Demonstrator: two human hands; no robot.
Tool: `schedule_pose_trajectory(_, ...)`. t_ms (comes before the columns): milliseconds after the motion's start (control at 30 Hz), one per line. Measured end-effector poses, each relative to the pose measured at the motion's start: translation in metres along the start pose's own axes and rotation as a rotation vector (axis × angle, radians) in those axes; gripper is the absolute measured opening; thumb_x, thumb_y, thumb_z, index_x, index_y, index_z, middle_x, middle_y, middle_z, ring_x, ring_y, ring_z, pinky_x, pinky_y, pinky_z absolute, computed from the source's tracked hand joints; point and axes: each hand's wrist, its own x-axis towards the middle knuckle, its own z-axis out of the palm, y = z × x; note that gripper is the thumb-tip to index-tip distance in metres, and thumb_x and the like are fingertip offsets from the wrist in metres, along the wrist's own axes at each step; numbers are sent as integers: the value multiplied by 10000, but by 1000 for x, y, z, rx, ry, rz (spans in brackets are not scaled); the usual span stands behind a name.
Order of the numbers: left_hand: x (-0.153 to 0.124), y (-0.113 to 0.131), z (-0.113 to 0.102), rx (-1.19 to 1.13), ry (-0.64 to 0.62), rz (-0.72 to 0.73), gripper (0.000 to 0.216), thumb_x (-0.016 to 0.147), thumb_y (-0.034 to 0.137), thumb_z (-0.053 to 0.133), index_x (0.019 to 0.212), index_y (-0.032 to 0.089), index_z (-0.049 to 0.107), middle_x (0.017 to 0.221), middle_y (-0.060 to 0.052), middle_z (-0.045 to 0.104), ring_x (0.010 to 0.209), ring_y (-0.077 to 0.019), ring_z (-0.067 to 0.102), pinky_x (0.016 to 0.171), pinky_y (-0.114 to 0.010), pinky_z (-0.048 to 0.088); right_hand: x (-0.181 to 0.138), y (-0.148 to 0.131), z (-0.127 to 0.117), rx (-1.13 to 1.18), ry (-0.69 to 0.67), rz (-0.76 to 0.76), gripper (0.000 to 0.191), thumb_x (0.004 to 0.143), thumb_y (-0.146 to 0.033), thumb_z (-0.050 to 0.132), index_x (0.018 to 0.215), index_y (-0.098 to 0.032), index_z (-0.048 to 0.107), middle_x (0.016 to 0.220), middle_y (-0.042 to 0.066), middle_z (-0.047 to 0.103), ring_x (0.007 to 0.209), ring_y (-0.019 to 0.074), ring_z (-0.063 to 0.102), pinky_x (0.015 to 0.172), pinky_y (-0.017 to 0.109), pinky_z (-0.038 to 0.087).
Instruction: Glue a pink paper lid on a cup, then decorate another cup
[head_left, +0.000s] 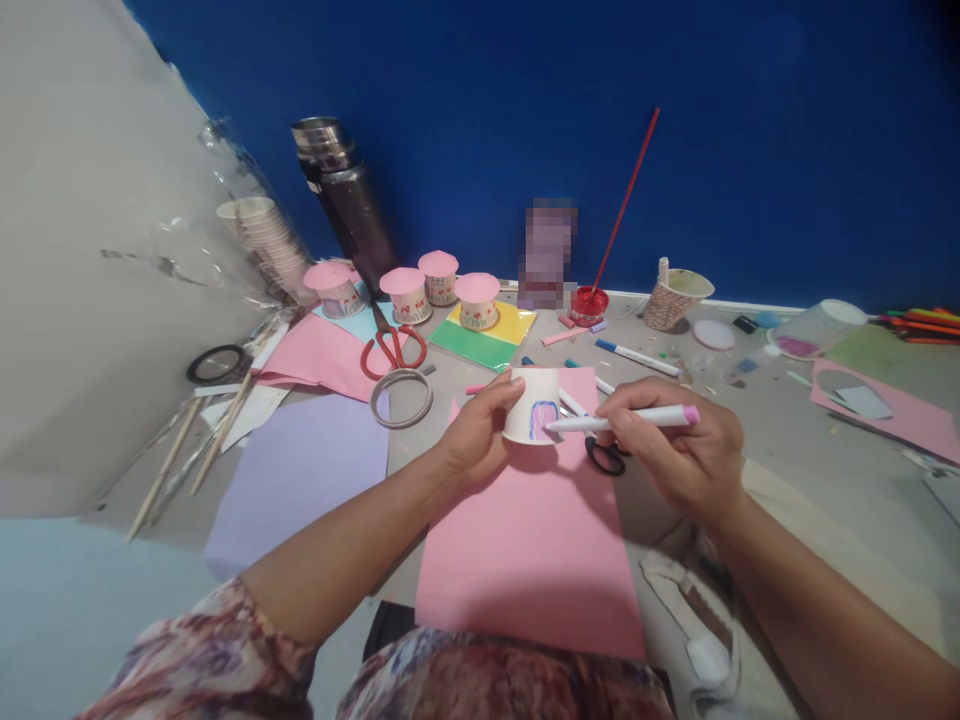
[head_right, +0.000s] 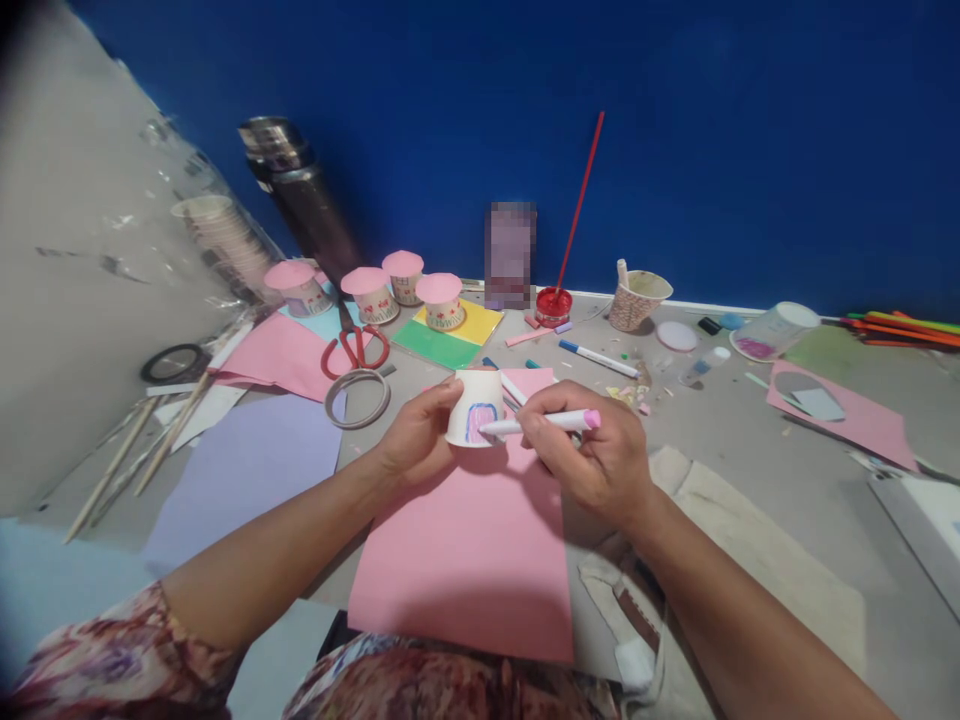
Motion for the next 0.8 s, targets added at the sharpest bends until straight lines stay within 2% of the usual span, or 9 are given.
schedule_pose_trajectory(100, 0, 0, 1, 6, 1, 2, 319, 805, 265, 773, 1100, 150, 731, 998, -59, 758, 903, -209, 698, 835, -325, 560, -1, 0, 1, 2, 21, -1, 133, 948, -185, 654, 849, -214, 737, 690, -17, 745, 521, 108, 638, 522, 226, 477)
schedule_pose_trajectory(233, 0, 0, 0, 33, 4, 12, 320, 792, 276, 782, 1083, 155, 729, 974, -50, 748, 892, -205, 692, 822, -314, 545, -3, 1, 2, 75, -74, 4, 130, 941, -176, 641, 850, -212, 727, 700, 6, 743, 542, 136, 652, 539, 258, 495)
schedule_pose_trajectory(333, 0, 0, -1, 64, -1, 22, 311, 795, 290, 782, 1075, 169, 722, 972, -44, 739, 888, -206, 687, 816, -316, 542, -3, 1, 2, 94, -77, 3, 136, 943, -174, 629, 851, -212, 723, 711, 18, 747, 573, 151, 672, 550, 269, 504)
schedule_pose_trajectory(533, 0, 0, -2, 118, 15, 38, 328, 797, 312, 786, 1085, 166, 726, 1002, -51, 737, 916, -204, 680, 810, -297, 524, 1, -3, 2, 61, -84, -41, 146, 918, -147, 633, 816, -212, 716, 636, -10, 709, 524, 129, 628, 536, 255, 482)
schedule_pose_trajectory(667, -1, 0, 0, 143, 12, 65, 328, 787, 306, 796, 1072, 158, 728, 970, -47, 735, 868, -192, 669, 769, -282, 519, 1, -4, 2, 69, -92, -38, 144, 920, -157, 634, 814, -205, 720, 646, -5, 717, 532, 129, 632, 539, 255, 483)
schedule_pose_trajectory(733, -2, 1, 1, 143, 5, 70, 338, 785, 309, 800, 1077, 153, 727, 946, -48, 737, 838, -185, 666, 746, -273, 516, 0, -3, 1, 83, -107, -11, 158, 922, -170, 639, 793, -206, 723, 646, -2, 718, 526, 130, 625, 531, 257, 478)
schedule_pose_trajectory(800, -3, 2, 2, 131, -3, 64, 338, 791, 313, 796, 1083, 158, 726, 923, -44, 735, 816, -187, 670, 737, -281, 523, -1, 0, 0, 138, -54, 72, 172, 947, -236, 652, 798, -208, 734, 641, 7, 714, 526, 137, 620, 517, 263, 474)
